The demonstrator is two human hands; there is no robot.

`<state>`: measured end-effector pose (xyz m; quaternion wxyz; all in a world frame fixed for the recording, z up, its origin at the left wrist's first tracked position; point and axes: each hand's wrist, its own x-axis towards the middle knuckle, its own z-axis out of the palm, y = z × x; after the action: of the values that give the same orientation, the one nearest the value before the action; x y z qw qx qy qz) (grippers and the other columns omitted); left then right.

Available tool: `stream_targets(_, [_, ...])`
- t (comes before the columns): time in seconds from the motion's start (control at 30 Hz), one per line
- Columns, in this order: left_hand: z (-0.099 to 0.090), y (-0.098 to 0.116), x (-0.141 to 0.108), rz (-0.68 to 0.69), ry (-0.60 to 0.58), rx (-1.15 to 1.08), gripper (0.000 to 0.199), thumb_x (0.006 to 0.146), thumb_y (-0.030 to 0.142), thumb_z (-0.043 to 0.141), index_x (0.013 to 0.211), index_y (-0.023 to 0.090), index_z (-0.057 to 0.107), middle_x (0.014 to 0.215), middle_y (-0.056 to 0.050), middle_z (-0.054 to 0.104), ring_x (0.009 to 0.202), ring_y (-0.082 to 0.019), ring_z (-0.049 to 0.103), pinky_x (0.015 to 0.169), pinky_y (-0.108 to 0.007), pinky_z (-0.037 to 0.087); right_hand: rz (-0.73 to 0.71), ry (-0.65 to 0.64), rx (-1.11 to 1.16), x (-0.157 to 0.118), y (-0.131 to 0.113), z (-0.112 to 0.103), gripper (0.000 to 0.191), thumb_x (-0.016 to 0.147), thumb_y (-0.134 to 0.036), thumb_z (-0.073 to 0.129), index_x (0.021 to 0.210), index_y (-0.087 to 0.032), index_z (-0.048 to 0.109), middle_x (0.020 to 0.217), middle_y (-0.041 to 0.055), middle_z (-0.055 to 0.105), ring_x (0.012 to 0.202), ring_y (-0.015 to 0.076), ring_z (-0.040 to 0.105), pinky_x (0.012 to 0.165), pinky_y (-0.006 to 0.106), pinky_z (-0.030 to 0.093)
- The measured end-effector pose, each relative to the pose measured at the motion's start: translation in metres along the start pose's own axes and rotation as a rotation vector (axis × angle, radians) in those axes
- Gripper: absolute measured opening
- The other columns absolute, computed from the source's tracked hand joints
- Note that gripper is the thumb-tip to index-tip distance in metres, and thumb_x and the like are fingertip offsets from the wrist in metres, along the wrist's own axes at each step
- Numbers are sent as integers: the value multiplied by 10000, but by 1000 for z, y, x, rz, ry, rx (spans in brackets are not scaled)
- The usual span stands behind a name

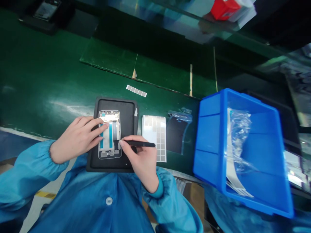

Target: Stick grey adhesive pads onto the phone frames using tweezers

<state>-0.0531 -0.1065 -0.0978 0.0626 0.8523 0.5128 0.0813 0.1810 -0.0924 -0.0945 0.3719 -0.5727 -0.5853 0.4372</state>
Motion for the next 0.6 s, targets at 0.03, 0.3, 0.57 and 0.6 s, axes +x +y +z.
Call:
stream_targets(0.03, [-1, -3, -2, 24, -13, -17, 402, 952, 324, 561, 1337, 219, 605, 1340, -130, 606, 1157, -331, 551, 927, -483, 474, 8, 5, 8, -4, 3, -1, 88, 775, -289, 805, 827, -230, 764, 814, 40, 774, 734, 202, 739, 693, 325, 640])
stream_targets(0.3, [-2, -10, -10, 13, -13, -19, 481, 970, 429, 536, 1381, 181, 562, 1429, -159, 529, 1231, -336, 528, 979, -497, 497, 20, 18, 164, -16, 19, -4, 98, 770, -289, 807, 835, -235, 757, 841, 50, 774, 793, 227, 749, 762, 375, 644])
stream_targets(0.57, [-24, -2, -5, 94, -49, 109, 350, 951, 397, 571, 1244, 226, 660, 1381, -149, 561, 1154, -335, 577, 944, -502, 519, -26, 128, 324, -37, 37, -39, 75, 772, -230, 796, 827, -253, 751, 812, 38, 775, 759, 215, 750, 682, 334, 630])
stream_targets(0.6, [-29, 3, 3, 103, -25, 127, 326, 950, 383, 573, 1218, 225, 670, 1370, -152, 570, 1139, -338, 585, 926, -504, 521, -27, 167, 329, -40, 44, -47, 77, 771, -228, 798, 827, -253, 751, 810, 38, 775, 758, 215, 749, 680, 334, 628])
